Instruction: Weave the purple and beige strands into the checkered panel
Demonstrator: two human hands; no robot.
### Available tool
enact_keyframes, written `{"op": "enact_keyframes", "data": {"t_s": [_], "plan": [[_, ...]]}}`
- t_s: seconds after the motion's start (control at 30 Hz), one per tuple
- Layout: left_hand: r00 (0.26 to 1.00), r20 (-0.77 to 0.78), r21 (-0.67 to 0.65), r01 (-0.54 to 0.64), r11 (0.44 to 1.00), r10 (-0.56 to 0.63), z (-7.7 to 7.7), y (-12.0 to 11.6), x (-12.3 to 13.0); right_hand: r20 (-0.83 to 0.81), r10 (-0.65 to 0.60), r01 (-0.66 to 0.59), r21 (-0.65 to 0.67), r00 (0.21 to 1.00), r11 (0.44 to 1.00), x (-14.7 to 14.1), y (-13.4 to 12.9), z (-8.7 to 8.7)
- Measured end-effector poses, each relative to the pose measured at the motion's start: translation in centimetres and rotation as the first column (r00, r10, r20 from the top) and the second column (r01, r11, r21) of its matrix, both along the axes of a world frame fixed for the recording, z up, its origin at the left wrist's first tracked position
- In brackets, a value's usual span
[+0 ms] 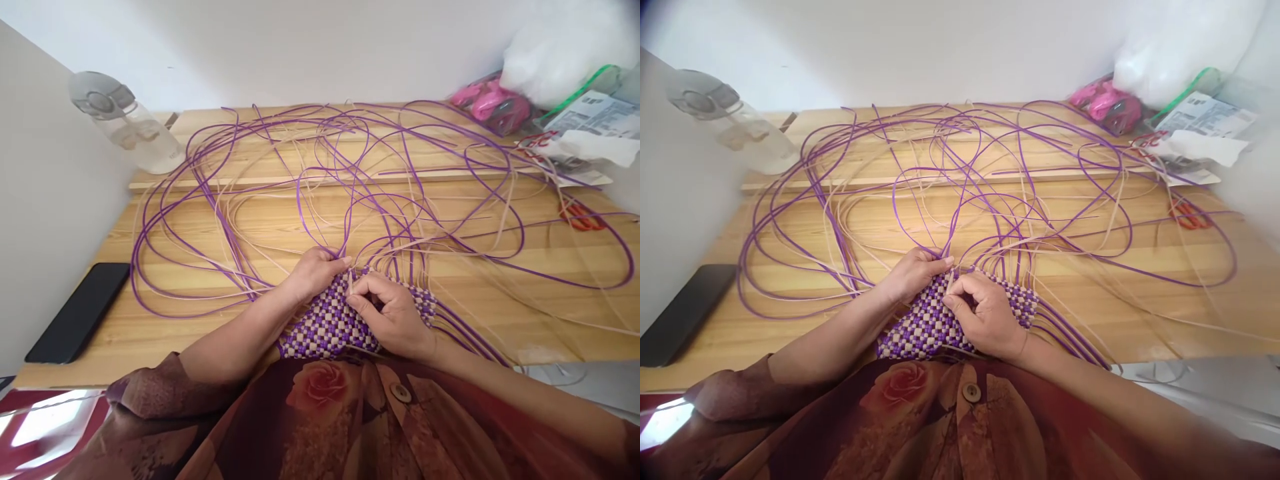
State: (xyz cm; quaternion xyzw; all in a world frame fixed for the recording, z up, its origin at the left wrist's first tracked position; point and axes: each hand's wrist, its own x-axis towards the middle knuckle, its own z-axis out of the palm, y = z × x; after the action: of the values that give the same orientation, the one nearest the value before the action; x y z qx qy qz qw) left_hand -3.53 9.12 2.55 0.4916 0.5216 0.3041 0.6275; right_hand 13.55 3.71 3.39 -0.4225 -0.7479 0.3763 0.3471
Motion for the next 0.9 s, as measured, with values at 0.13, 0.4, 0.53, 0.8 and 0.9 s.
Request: {"op": "enact_keyframes", "data": {"t_s": [0.13, 0.4, 0.53, 0.8, 0.9], "plan": [[0.99, -0.133, 0.039, 0.046, 0.998, -0.04, 0.7, 0.1, -0.3, -0.03, -0.054, 0.053, -0.038, 0.998, 0.998, 0.3, 0.2, -1.1], [0.969, -0.244, 0.176, 0.002, 0.984, 0.041, 0.4, -0.2, 0.3, -0.082, 0.05, -0.058, -0.096, 0.995, 0.994, 0.2, 0.8, -0.9], [0.959, -0.284, 0.149, 0.037, 0.988, 0.007, 1.1, 0.1, -0.1, -0.097, 0.043, -0.056, -0.132, 0.994, 0.99, 0.5, 0.6, -1.0], [0.965, -0.263, 0.188, 0.066, 0.98, -0.015, 1.1, -0.2, 0.0, -0.047, -0.004, -0.002, -0.131, 0.999, 0.991, 0.4, 0.7, -1.0], [0.96, -0.277, 0.243, 0.025, 0.97, 0.044, 0.9, -0.6, 0.6, -0.039, 0.073, -0.076, -0.074, 0.997, 0.994, 0.4, 1.0, -0.8]]}}
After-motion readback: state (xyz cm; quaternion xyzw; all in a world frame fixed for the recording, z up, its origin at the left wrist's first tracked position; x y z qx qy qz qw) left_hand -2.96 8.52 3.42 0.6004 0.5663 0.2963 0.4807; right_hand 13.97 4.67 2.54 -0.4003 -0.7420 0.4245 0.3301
